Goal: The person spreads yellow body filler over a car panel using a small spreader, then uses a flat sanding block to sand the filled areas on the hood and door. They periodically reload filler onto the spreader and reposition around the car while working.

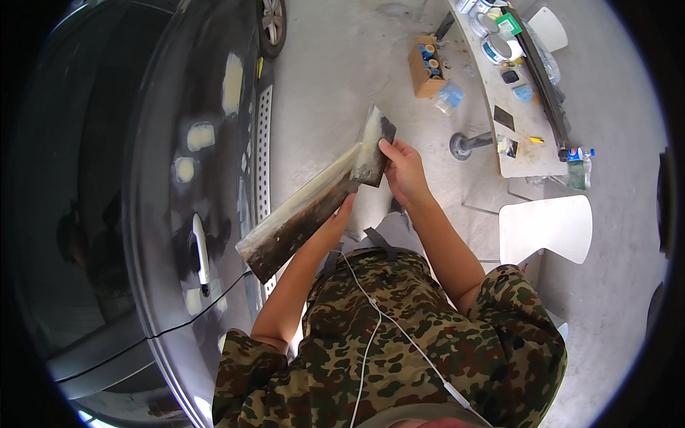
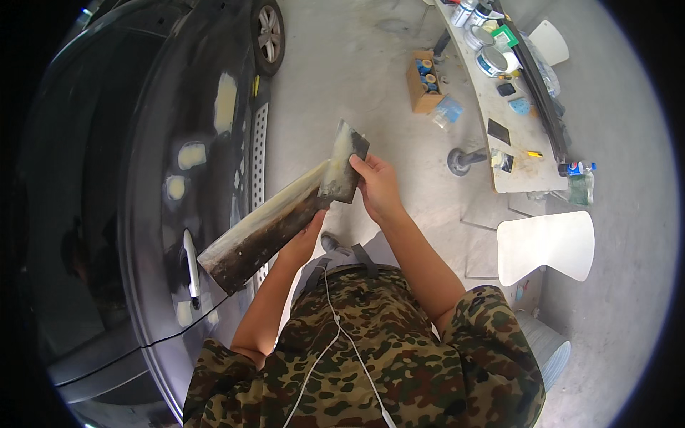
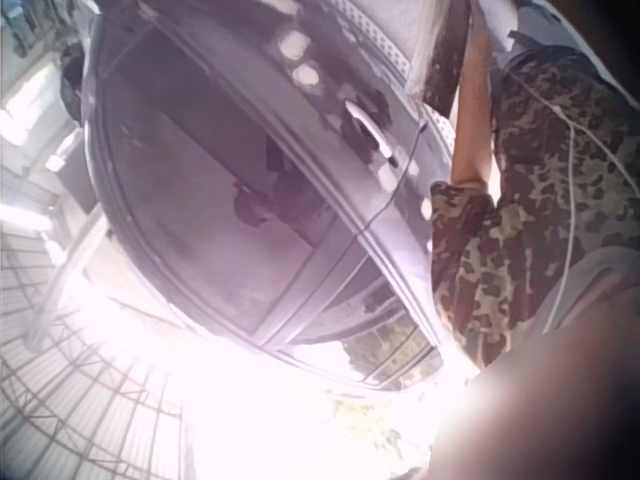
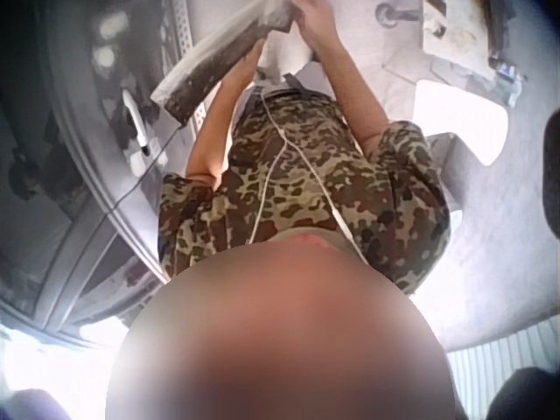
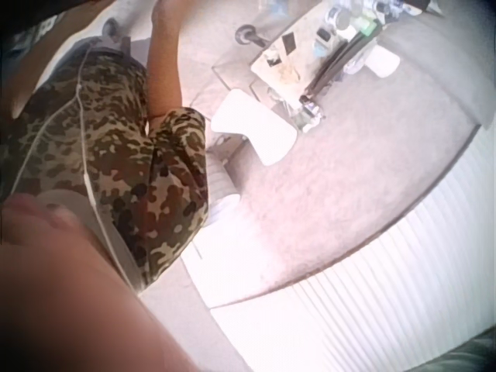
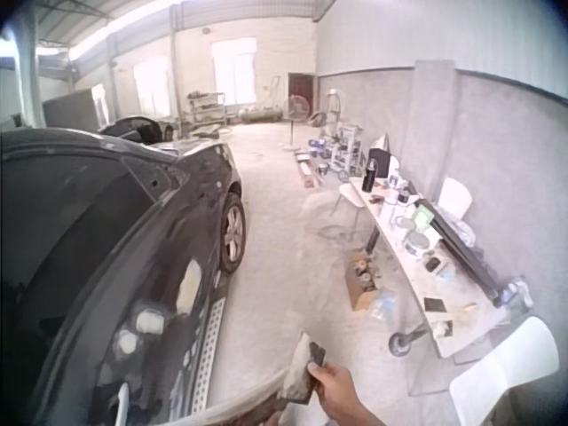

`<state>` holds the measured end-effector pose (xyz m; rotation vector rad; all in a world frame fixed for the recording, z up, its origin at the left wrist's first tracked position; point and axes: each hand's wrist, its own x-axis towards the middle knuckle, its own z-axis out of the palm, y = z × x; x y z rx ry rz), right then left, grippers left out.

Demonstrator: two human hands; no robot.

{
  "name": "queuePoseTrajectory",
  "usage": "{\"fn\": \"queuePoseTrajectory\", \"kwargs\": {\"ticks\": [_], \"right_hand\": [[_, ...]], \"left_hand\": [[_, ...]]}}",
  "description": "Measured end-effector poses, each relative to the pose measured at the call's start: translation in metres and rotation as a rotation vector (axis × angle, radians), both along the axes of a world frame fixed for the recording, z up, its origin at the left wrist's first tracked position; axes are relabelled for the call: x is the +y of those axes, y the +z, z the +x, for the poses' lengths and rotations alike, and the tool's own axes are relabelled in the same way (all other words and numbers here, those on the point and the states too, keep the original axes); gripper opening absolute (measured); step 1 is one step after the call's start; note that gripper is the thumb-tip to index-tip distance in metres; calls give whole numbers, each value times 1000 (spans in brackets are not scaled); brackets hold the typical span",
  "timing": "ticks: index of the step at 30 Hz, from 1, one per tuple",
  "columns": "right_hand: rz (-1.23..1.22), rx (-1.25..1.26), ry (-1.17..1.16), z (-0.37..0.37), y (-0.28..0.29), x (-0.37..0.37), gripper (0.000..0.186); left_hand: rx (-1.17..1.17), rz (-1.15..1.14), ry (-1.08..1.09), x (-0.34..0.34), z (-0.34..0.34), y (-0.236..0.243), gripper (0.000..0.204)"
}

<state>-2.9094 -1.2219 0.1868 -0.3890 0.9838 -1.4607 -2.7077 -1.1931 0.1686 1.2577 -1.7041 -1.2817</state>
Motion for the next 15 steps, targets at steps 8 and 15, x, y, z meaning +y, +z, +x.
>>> {"fn": "queuePoseTrajectory", "kwargs": {"ticks": [8, 15], "right_hand": [[-24, -15, 171, 65, -9, 3, 25], [-45, -18, 316, 103, -9, 24, 23]], "left_hand": [[-198, -46, 29, 15, 49, -33, 47], [589, 46, -130, -1, 52, -145, 42]]}}
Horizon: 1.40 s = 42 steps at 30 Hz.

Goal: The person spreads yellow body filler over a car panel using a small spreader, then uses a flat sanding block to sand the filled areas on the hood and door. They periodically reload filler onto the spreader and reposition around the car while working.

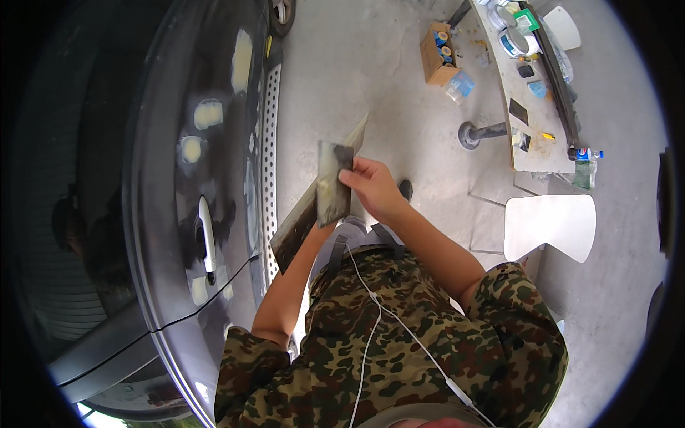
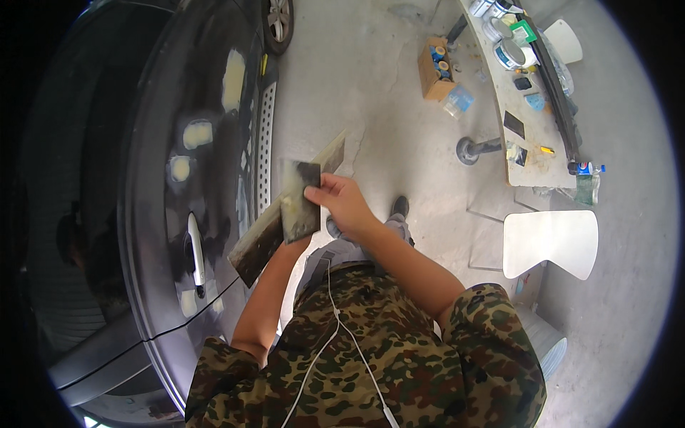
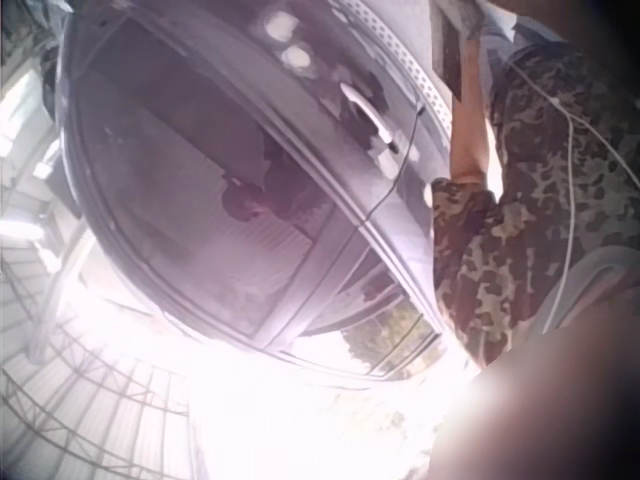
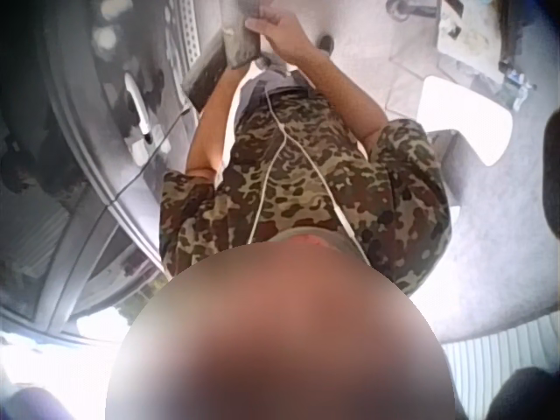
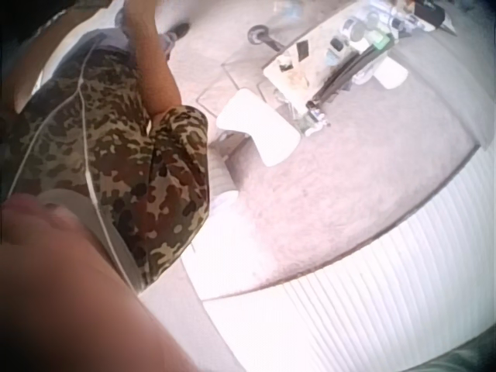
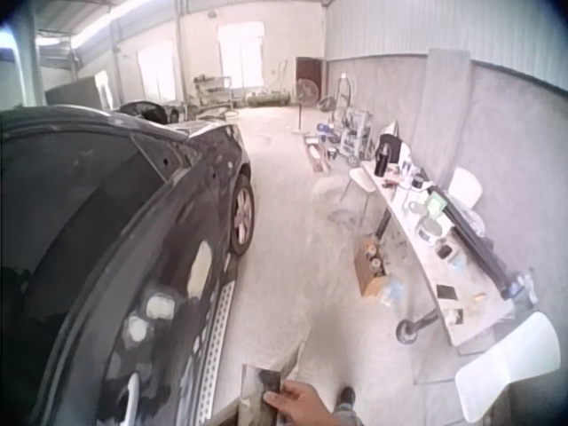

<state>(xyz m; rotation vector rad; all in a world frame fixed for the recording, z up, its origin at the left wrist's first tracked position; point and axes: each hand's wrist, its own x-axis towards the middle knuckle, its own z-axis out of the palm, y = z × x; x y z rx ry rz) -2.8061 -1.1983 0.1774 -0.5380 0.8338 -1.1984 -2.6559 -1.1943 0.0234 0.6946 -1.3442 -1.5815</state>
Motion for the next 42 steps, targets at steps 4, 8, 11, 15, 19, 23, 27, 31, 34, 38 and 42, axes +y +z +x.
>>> {"fn": "queuePoseTrajectory", "kwargs": {"ticks": [4, 8, 11, 15, 19, 23, 27, 31, 34, 38, 42], "right_hand": [[99, -6, -97, -3, -19, 14, 33], [297, 92, -219, -38, -95, 23, 37], [459, 182, -228, -73, -205, 36, 36], [551, 231, -257, -129, -353, 86, 33], [713, 390, -240, -188, -431, 137, 30], [810, 529, -251, -221, -463, 158, 27], [829, 506, -264, -227, -473, 157, 28], [804, 490, -233, -219, -475, 149, 26], [773, 457, -227, -205, -472, 137, 27], [725, 382, -253, -183, -444, 115, 35], [602, 244, -239, -168, -386, 93, 39]], "left_hand": [[592, 528, -49, 0, 12, -23, 39], [-549, 192, 335, 13, 42, -92, 37], [-727, 120, 478, -1, 63, -219, 30], [-668, 572, 405, -21, 101, -421, 35], [-615, 621, 458, -43, 139, -559, 46], [-197, 882, 614, -68, 170, -617, 51], [-140, 920, 657, -81, 192, -635, 50], [-164, 979, 654, -83, 205, -653, 50], [-340, 1044, 589, -71, 210, -661, 54], [-1237, 951, 243, -17, 195, -627, 50], [-1032, 713, 80, 39, 138, -530, 42]]}}
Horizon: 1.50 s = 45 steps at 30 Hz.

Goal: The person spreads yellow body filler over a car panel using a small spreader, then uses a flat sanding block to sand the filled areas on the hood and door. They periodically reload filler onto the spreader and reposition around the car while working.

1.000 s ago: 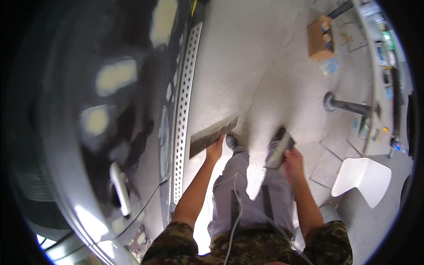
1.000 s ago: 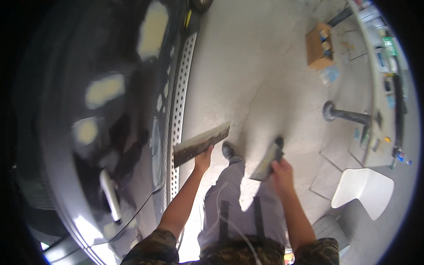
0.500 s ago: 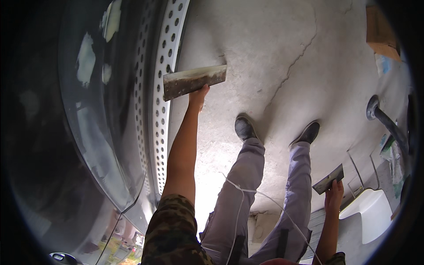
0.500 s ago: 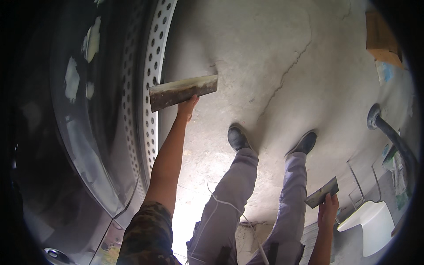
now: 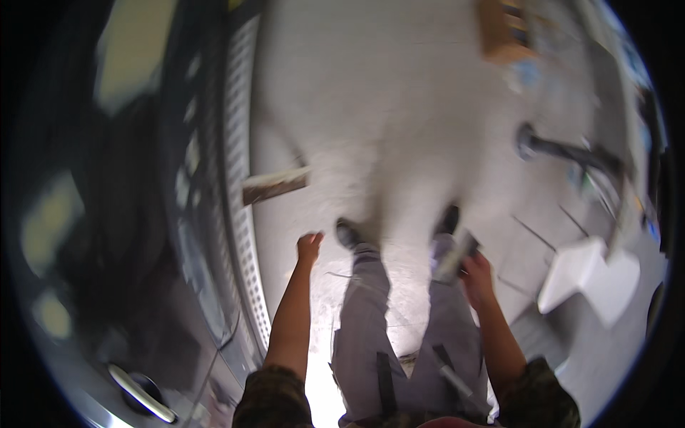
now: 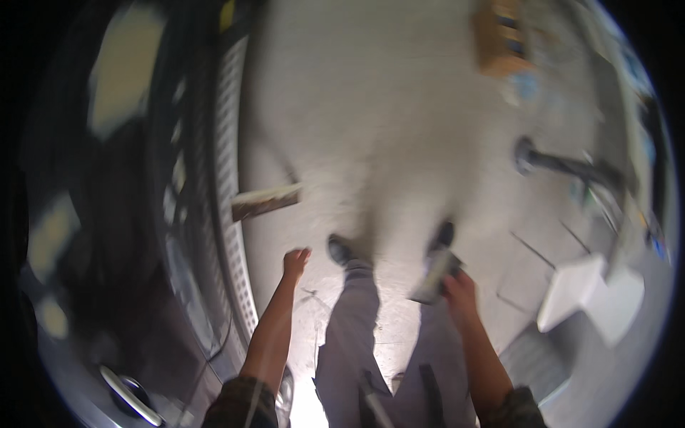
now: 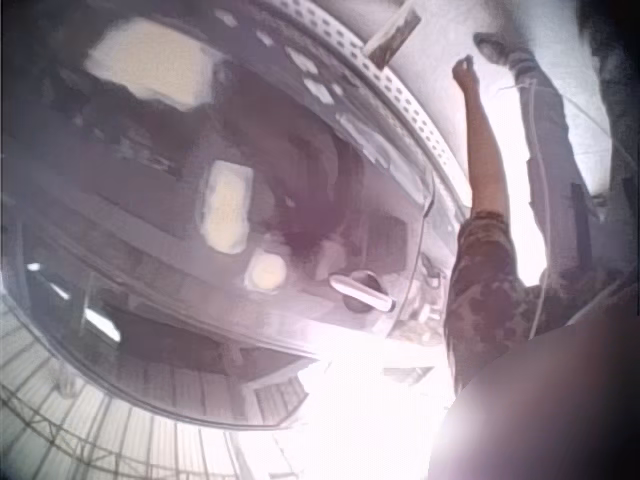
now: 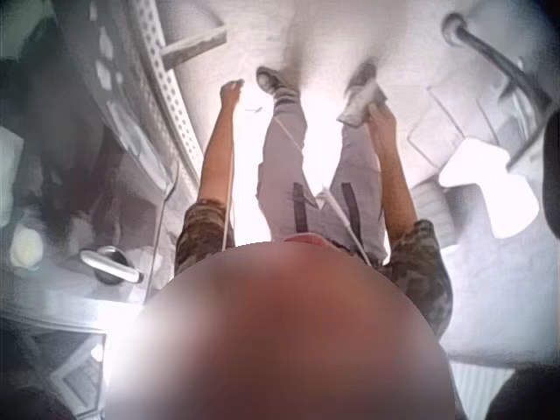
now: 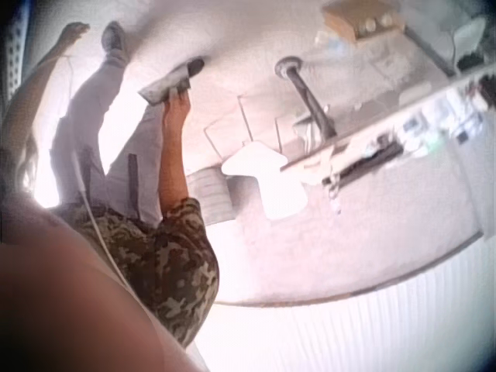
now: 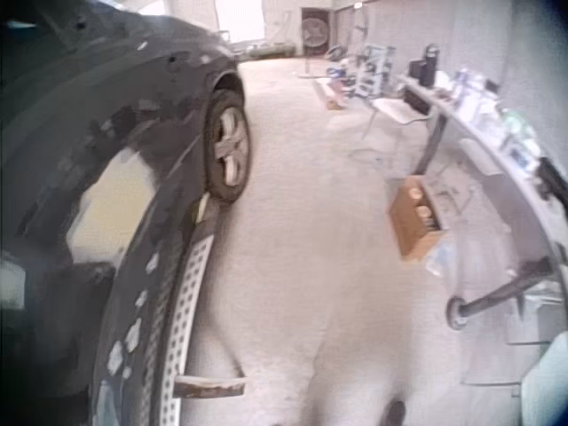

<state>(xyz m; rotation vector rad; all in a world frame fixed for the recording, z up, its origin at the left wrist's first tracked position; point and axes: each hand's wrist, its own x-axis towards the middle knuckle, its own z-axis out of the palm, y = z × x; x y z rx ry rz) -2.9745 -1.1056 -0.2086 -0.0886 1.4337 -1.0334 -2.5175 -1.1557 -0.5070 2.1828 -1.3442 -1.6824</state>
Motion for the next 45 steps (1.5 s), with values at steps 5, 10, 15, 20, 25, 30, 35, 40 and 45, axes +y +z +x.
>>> {"fn": "queuePoseTrajectory", "kwargs": {"ticks": [5, 10, 15, 20, 25, 30, 35, 40, 45], "right_hand": [[-110, -108, -78, -27, 108, -24, 33], [-258, -30, -194, -126, 233, -1, 36], [-304, 108, -464, -232, 283, 84, 35], [-118, 171, -827, -294, 285, 158, 30], [-84, 126, -994, -301, 277, 197, 27], [-80, 61, -980, -297, 269, 203, 24], [-103, 45, -921, -298, 267, 193, 26], [-135, 41, -806, -303, 270, 174, 27], [-192, 8, -458, -293, 278, 115, 25]], "left_hand": [[291, 180, 244, 7, -140, 154, 40], [330, 109, -75, -52, -352, 290, 35], [631, 235, 70, -98, -576, 413, 73], [428, 246, 195, -47, -734, 466, 121], [365, 4, 407, -6, -792, 437, 111], [628, -28, 395, -13, -777, 415, 59], [781, 22, 613, -45, -726, 420, 28], [807, -403, 390, -94, -612, 461, 21], [784, -539, 281, -97, -444, 556, 25]]}}
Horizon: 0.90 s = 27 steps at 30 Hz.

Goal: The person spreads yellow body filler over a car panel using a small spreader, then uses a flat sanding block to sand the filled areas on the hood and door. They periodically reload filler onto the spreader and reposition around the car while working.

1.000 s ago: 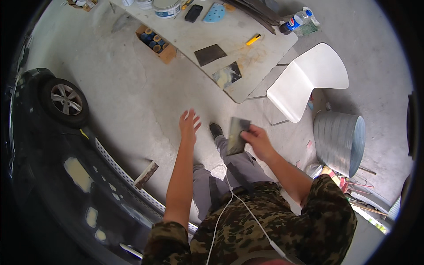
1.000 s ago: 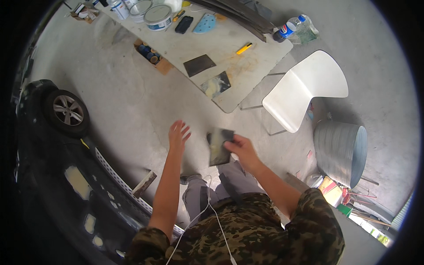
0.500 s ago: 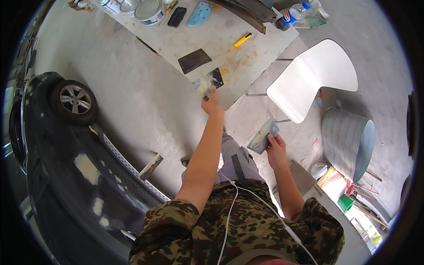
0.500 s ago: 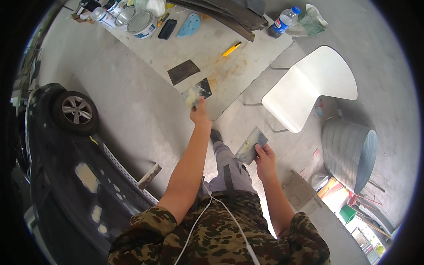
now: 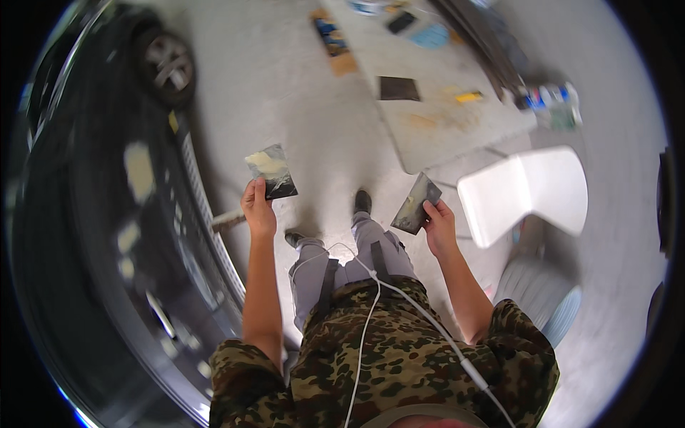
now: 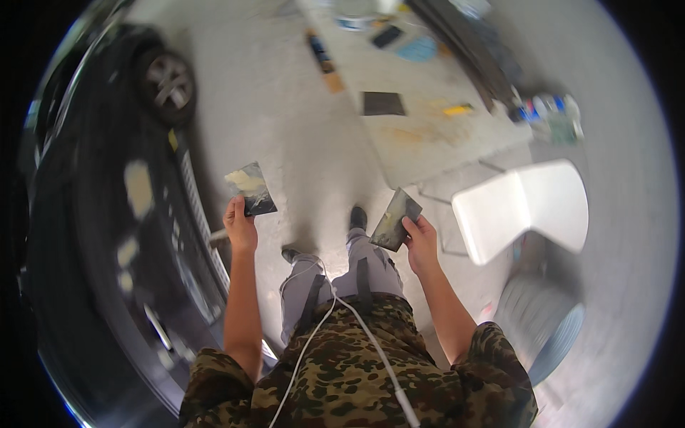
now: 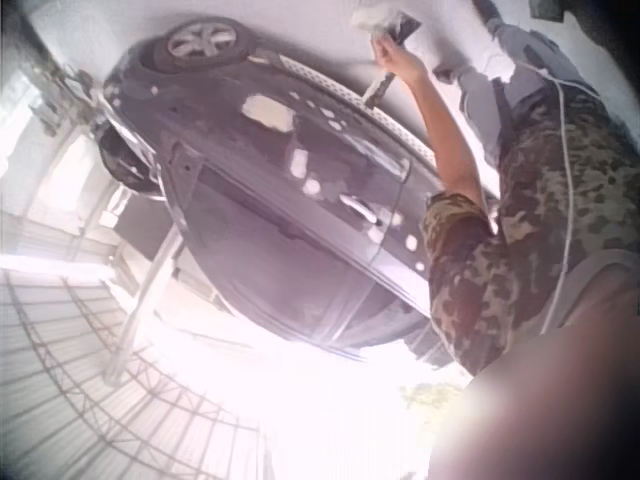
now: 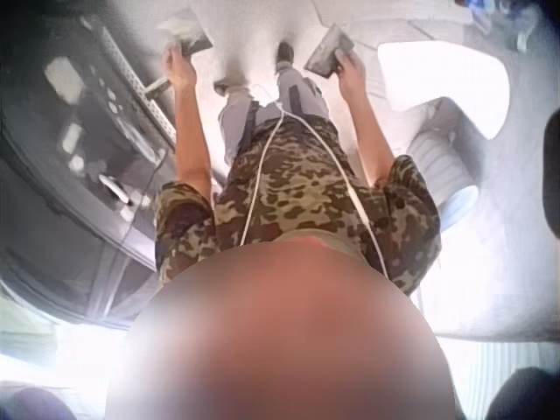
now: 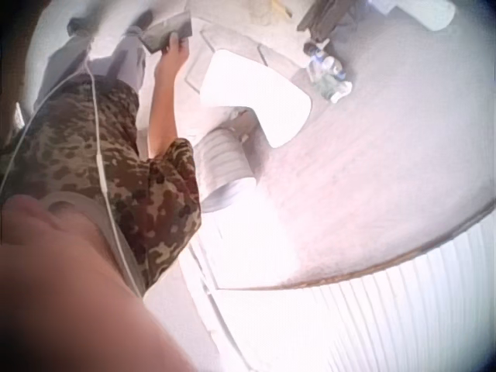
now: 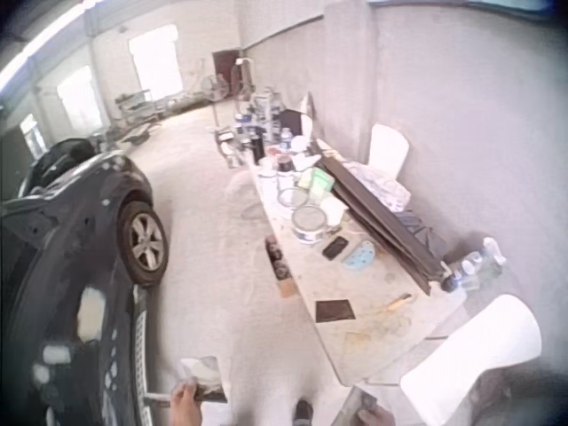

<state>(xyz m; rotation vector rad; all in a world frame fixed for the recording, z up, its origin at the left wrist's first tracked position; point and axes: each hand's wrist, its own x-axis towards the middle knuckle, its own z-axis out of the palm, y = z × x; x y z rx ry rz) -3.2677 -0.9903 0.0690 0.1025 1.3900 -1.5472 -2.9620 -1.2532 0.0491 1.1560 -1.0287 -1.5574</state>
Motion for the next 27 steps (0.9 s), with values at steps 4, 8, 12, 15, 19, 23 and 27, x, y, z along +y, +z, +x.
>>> {"fn": "queuePoseTrajectory", "kwargs": {"ticks": [4, 8, 12, 15, 19, 23, 27], "right_hand": [[-100, 43, 327, 40, 23, -78, 25], [-330, 47, 641, 119, 75, -145, 28], [-517, 63, 1023, 250, 128, -162, 23], [-604, 70, 1287, 350, 160, -135, 20], [-858, 70, 1563, 456, 191, -69, 22], [-935, 393, 1788, 514, 211, -38, 16], [-1388, 848, 1823, 538, 207, -31, 12]], "left_hand": [[-8, 55, 108, 69, 99, 78, 29], [284, 58, 315, 163, 142, 125, 22], [173, -56, 485, 252, 188, 147, 21], [103, -139, 523, 307, 226, 150, 25], [84, -166, 630, 368, 292, 151, 27], [52, -165, 699, 418, 339, 149, 28], [32, -93, 718, 444, 359, 138, 26]]}}
